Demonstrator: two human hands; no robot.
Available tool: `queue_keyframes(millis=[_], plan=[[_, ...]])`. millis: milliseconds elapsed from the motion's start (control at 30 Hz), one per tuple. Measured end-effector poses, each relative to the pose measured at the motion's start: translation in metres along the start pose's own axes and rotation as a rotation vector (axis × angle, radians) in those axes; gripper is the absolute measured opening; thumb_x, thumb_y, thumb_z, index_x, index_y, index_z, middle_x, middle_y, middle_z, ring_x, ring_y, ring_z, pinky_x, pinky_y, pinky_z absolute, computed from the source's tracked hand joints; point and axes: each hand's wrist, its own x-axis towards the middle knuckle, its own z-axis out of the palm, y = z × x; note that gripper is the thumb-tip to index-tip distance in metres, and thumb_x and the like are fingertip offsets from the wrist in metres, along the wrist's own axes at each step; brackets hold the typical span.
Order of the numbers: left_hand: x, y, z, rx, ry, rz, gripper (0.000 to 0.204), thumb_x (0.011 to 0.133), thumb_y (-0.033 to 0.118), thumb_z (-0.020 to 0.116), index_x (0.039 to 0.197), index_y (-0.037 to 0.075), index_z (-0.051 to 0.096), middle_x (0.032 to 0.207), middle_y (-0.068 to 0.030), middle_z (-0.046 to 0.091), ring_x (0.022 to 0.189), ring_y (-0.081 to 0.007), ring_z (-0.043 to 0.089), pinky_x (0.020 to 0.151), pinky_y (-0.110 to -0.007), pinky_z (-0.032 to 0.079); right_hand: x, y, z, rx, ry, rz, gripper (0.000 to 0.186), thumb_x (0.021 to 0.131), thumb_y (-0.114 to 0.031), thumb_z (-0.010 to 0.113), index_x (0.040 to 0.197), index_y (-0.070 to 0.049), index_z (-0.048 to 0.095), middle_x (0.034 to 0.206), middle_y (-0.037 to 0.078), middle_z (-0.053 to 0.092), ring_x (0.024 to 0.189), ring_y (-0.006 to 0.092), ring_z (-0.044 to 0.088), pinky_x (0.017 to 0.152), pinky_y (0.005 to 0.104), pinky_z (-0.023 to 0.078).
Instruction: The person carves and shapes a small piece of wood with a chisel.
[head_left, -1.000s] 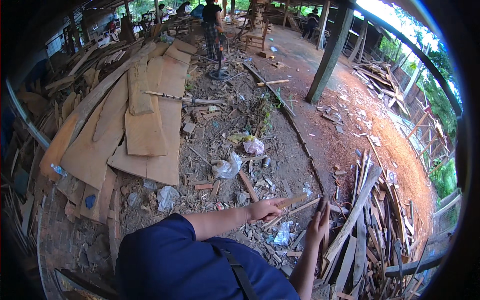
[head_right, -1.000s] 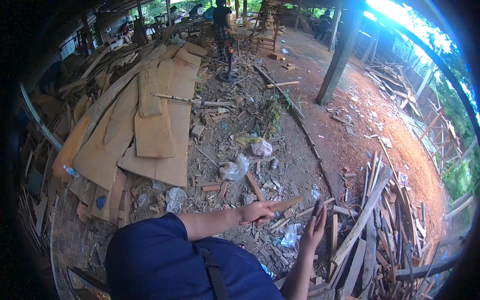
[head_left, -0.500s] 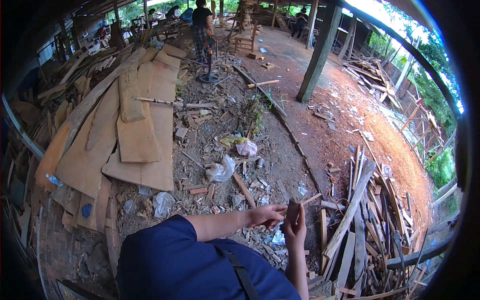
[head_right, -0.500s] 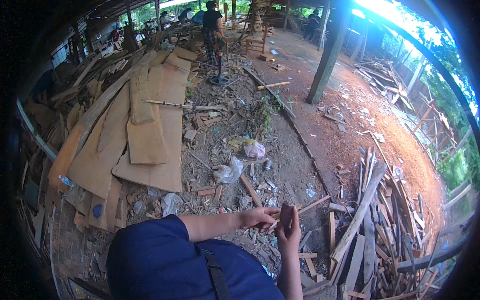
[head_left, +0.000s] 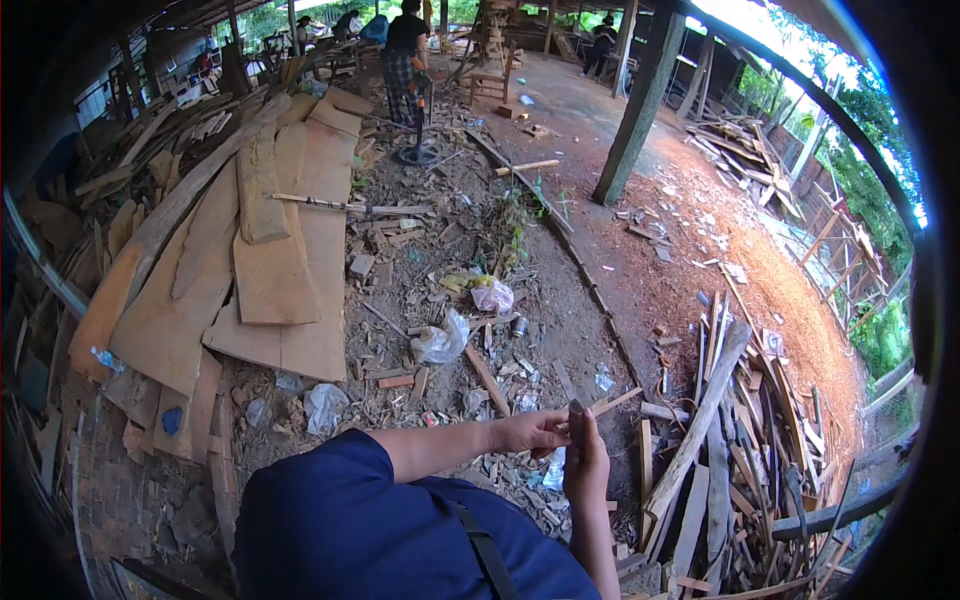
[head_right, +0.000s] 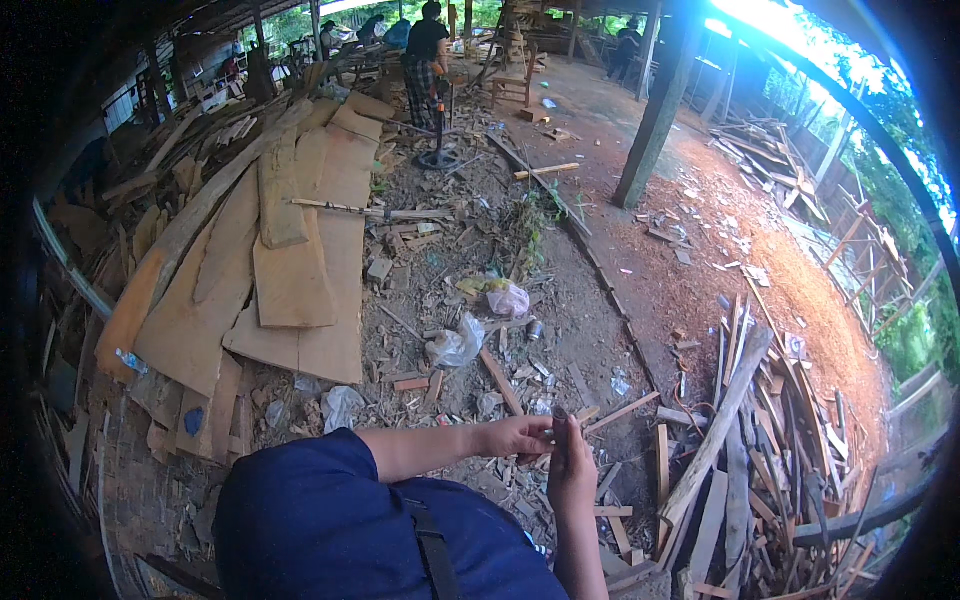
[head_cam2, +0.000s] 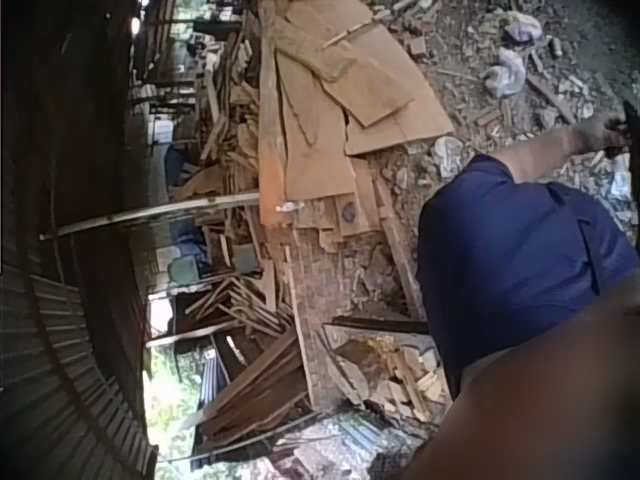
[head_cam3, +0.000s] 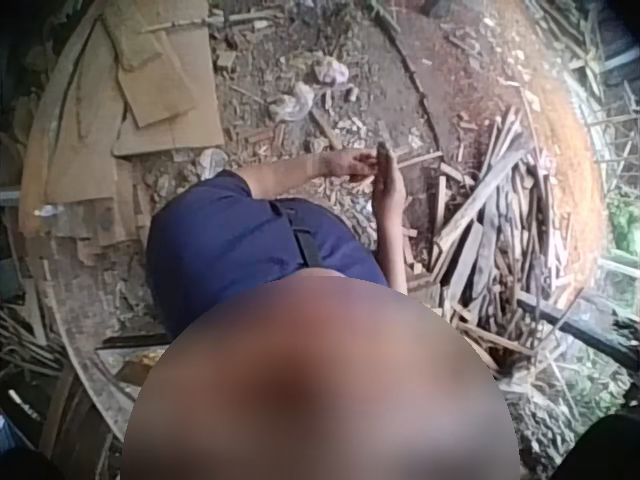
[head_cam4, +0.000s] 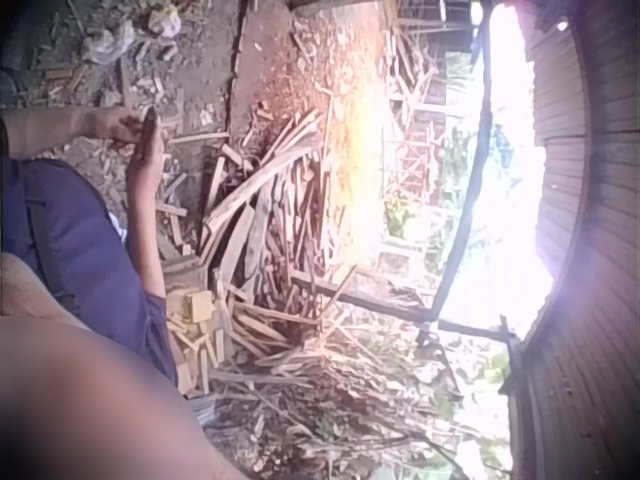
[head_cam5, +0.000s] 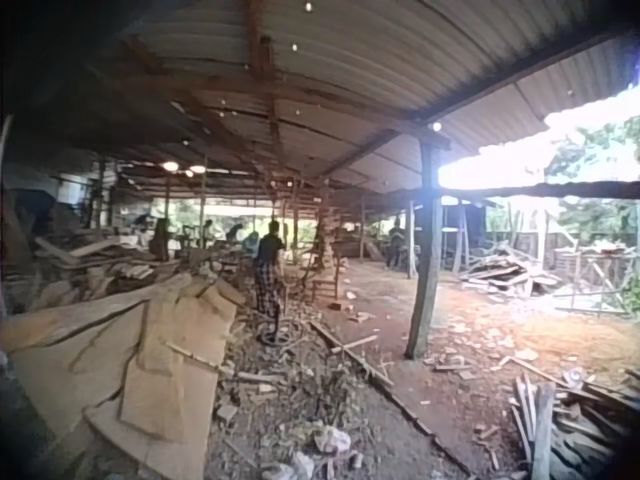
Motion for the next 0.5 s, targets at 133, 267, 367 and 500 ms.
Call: queue_keyframes(millis=[133,267,367,500], plan=[[-0.002,0.000,0.004,0.013,-0.057,0.036,0.068,0.085,0.031,0.055,0.138,0.012,0.018,0.075,0.0023,0.045,0.058,-0.0061,0.044,0.051,-0.020,0.037,0.018,0.008,-0.007,-0.035,0.181,0.151,0.040,0.088,-0.005,0.044,0.127,-0.013,0.042,0.102,0.018,0.059,0.094,0.0320,0.058,0.078,0.0359,0.045],[0.000,0.004,0.009,-0.002,-0.001,0.024,0.060,0.085,0.030,0.055,0.134,0.010,0.026,0.074,0.0018,0.045,0.057,-0.0064,0.045,0.050,-0.020,0.038,0.007,-0.020,-0.007,-0.213,0.023,0.015,0.047,0.082,0.000,0.047,0.127,-0.016,0.041,0.094,0.018,0.059,0.085,0.0338,0.059,0.072,0.0398,0.047],[-0.002,0.009,0.009,-0.008,0.006,0.039,0.059,0.085,0.031,0.056,0.132,0.009,0.027,0.071,0.0021,0.044,0.056,-0.0064,0.045,0.049,-0.021,0.037,0.011,-0.010,-0.009,-0.201,0.043,0.010,0.045,0.083,-0.001,0.044,0.126,-0.015,0.041,0.096,0.018,0.059,0.084,0.0334,0.059,0.070,0.0399,0.047],[-0.001,0.010,0.014,0.038,-0.002,0.026,0.062,0.086,0.033,0.054,0.134,0.008,0.025,0.065,0.0029,0.042,0.055,-0.0067,0.044,0.048,-0.021,0.035,0.016,-0.004,-0.017,-0.252,0.069,0.074,0.044,0.084,-0.003,0.043,0.126,-0.015,0.040,0.098,0.019,0.059,0.084,0.0350,0.059,0.069,0.0401,0.048]])
